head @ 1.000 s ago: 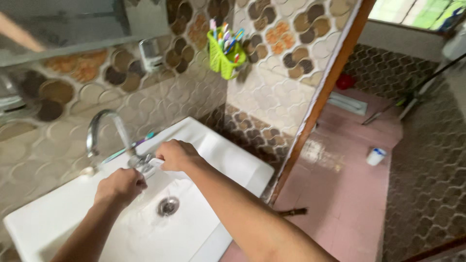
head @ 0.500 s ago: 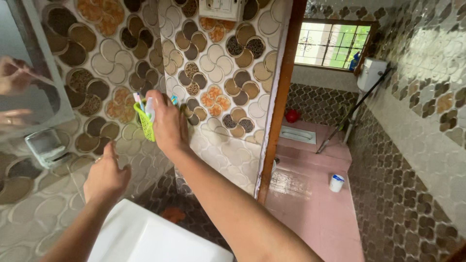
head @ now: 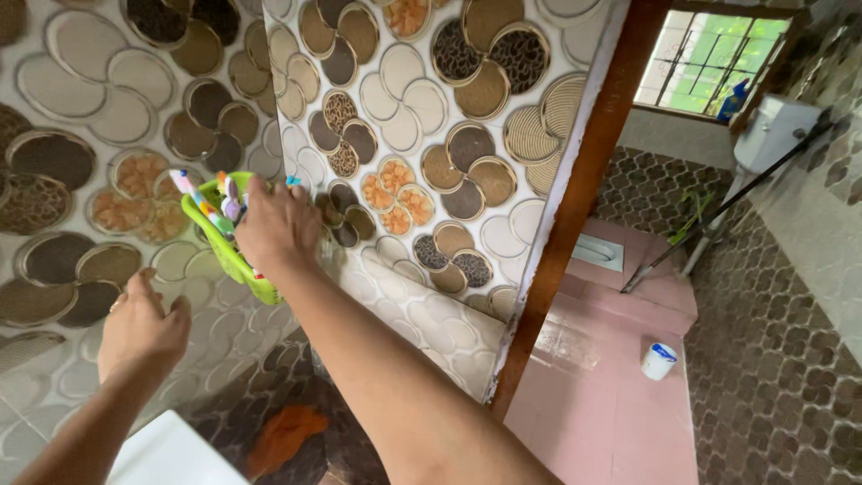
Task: The person cleans a bathroom sink and a soap wrapper using a cloth and water, then places cleaning items into a container.
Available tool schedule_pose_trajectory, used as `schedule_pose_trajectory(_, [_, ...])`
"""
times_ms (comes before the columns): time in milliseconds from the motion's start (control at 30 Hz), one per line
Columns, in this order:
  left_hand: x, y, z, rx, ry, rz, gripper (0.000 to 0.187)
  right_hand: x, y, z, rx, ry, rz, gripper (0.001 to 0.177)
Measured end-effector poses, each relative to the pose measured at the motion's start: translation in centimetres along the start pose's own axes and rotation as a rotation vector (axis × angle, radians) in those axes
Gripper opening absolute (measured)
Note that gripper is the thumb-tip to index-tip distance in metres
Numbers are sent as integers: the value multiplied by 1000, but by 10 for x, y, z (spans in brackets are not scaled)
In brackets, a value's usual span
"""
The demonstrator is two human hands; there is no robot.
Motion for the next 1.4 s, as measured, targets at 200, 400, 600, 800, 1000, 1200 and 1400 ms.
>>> schedule_pose_trajectory(200, [-6,-45,17,-82,-194,-34,73,8,2,-38,-450,210,-93,45])
schedule_pose_trajectory(400, [40,-57,-56,-180,-190,-137,49,94,-78,-110,-11,1209,98,11])
schedule_pose_trajectory(600, [161,20,-180,178,233,123,33,184,-175,-192,514,906,279,10])
schedule_pose_trajectory(800, [218,98,-339,173,512,485,18,274,-283,-263,702,887,149,24])
schedule_pose_trajectory(1000, [297,118,-406,-126,981,-8,31,293,-365,-274,933,580,-10,33])
schedule_pose_trajectory(1200, [307,101,-402,-95,978,-334,28,261,-366,-243,771,714,-203,39])
schedule_pose_trajectory(1400, [203,74,-303,341,649,526,25,212,-346,-224,775,718,-440,28])
Point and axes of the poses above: each hand's wrist, its own z-axis towards the middle knuckle, its own y-axis out of the back of the hand, x = y × z, the point moved 3 cm from there along z, towards the middle knuckle, and after that the axes turned 15 degrees about x, right-handed, at the moved point
